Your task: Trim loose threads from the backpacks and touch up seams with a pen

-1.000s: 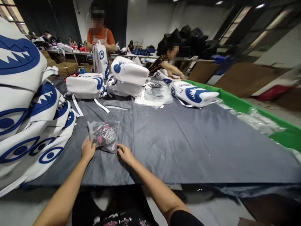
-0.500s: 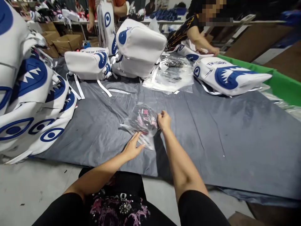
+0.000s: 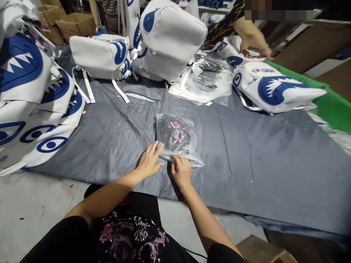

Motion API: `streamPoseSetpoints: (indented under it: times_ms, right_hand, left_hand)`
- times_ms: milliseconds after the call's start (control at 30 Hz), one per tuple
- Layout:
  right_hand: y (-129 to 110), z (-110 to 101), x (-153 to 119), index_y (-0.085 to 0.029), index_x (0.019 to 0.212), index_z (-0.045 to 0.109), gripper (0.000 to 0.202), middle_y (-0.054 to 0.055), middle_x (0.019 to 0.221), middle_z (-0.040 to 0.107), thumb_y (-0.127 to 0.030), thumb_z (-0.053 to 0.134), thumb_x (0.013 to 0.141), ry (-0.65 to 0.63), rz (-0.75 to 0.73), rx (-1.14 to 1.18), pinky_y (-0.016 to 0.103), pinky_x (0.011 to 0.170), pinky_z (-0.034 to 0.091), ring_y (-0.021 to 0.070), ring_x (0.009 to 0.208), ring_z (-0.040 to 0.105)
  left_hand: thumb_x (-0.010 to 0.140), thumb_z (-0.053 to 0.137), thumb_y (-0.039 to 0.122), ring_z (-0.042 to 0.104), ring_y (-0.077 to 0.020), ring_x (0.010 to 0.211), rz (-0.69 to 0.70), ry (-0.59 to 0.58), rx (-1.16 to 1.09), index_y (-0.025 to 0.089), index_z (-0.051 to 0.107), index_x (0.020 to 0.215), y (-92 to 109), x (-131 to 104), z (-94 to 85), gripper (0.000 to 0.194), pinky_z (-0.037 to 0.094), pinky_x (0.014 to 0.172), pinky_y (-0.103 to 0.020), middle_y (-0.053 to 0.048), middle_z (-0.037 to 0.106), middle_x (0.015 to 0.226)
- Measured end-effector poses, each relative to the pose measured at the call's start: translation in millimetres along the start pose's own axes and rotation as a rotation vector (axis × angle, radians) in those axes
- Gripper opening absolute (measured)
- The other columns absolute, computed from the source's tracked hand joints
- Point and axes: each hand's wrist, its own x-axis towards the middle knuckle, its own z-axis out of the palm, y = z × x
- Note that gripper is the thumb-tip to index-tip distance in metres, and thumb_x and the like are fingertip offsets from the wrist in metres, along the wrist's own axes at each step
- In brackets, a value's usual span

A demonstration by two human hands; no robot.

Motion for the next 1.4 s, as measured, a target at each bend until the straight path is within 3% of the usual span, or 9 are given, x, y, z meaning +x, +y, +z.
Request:
streamPoseSetpoints:
  times_ms: [100,200,433,600,900,1033,1167,1300,1400]
  right_hand:
    - [5,-6,2,-0.016,0.134,0.058,0.047,0.018,0.132,0.062,-0.013,0.042,0.090,-0.060,0.081,0.015,0.052,0.104,0.048,0.0303,0.124,0.055]
    - [11,-20,14,-0.016,0.147,0.048,0.056,0.019,0.140,0.057,-0.017,0.041,0.091,-0.025,0.229,0.050,0.053,0.108,0.047,0.0304,0.130,0.053]
    - [13,-51,67,-0.015,0.148,0.042,0.060,0.016,0.131,0.065,-0.026,0.048,0.089,0.022,0.413,0.377,0.043,0.095,0.058,0.0252,0.116,0.065]
    - [14,-53,74,-0.013,0.120,0.067,0.040,0.015,0.115,0.072,-0.026,0.054,0.084,-0.167,0.424,0.288,0.049,0.099,0.054,0.0273,0.101,0.069]
    - [31,-36,104,-0.008,0.143,0.042,0.066,0.022,0.132,0.059,-0.033,0.063,0.085,-0.023,0.387,0.130,0.055,0.105,0.047,0.0341,0.121,0.059]
    - [24,-37,110,-0.003,0.137,0.047,0.055,0.021,0.123,0.063,-0.038,0.050,0.095,-0.059,0.393,0.125,0.047,0.103,0.047,0.0301,0.116,0.063]
    - [-7,-24,85,-0.007,0.111,0.068,0.035,0.022,0.113,0.070,-0.033,0.056,0.092,-0.301,0.386,0.061,0.048,0.099,0.051,0.0348,0.114,0.064]
    - [-34,10,55,-0.013,0.134,0.062,0.048,0.021,0.141,0.058,-0.024,0.058,0.088,-0.352,0.105,0.051,0.059,0.117,0.032,0.0388,0.142,0.041]
    - [-45,32,37,-0.017,0.138,0.060,0.049,0.017,0.147,0.055,-0.018,0.052,0.090,-0.414,-0.012,0.094,0.065,0.121,0.018,0.0383,0.151,0.027]
  left_hand:
    - [0.094,0.061,0.026,0.063,-0.0277,0.115,-0.053,-0.095,0.044,0.019,0.060,0.136,20,43,-6.2,0.043,0.051,0.096,-0.039,-0.013,0.067,0.124]
    - [0.101,0.046,0.030,0.067,-0.0223,0.093,-0.100,-0.010,0.046,0.019,0.072,0.103,24,67,-27.1,0.028,0.048,0.081,-0.033,-0.009,0.071,0.100]
    - [0.098,0.055,0.034,0.060,-0.0162,0.074,-0.082,0.188,-0.012,0.020,0.069,0.082,33,71,-57.3,0.026,0.036,0.066,-0.029,-0.003,0.066,0.080]
    - [0.099,0.052,0.040,0.059,-0.0157,0.075,-0.012,0.285,-0.058,0.018,0.066,0.078,41,88,-64.5,0.034,0.037,0.068,-0.027,-0.003,0.064,0.079]
    - [0.104,0.042,0.049,0.063,-0.0158,0.086,0.074,0.343,-0.144,0.015,0.063,0.079,33,95,-74.5,0.046,0.044,0.083,-0.030,-0.002,0.057,0.076]
    - [0.106,0.030,0.053,0.065,-0.0169,0.093,0.091,0.417,-0.222,0.014,0.063,0.088,15,105,-89.2,0.054,0.045,0.092,-0.038,-0.002,0.058,0.083]
    - [0.103,0.041,0.050,0.065,-0.0203,0.102,-0.068,0.317,-0.267,0.014,0.065,0.102,6,97,-67.1,0.043,0.049,0.096,-0.038,-0.008,0.067,0.097]
    - [0.088,0.069,0.042,0.058,-0.0266,0.125,-0.251,0.075,-0.313,0.017,0.056,0.136,12,74,-10.7,0.056,0.047,0.107,-0.040,-0.016,0.059,0.136]
    - [0.089,0.065,0.026,0.063,-0.0240,0.115,-0.278,-0.078,-0.248,0.020,0.069,0.117,10,52,14.9,0.029,0.051,0.100,-0.036,-0.012,0.061,0.129]
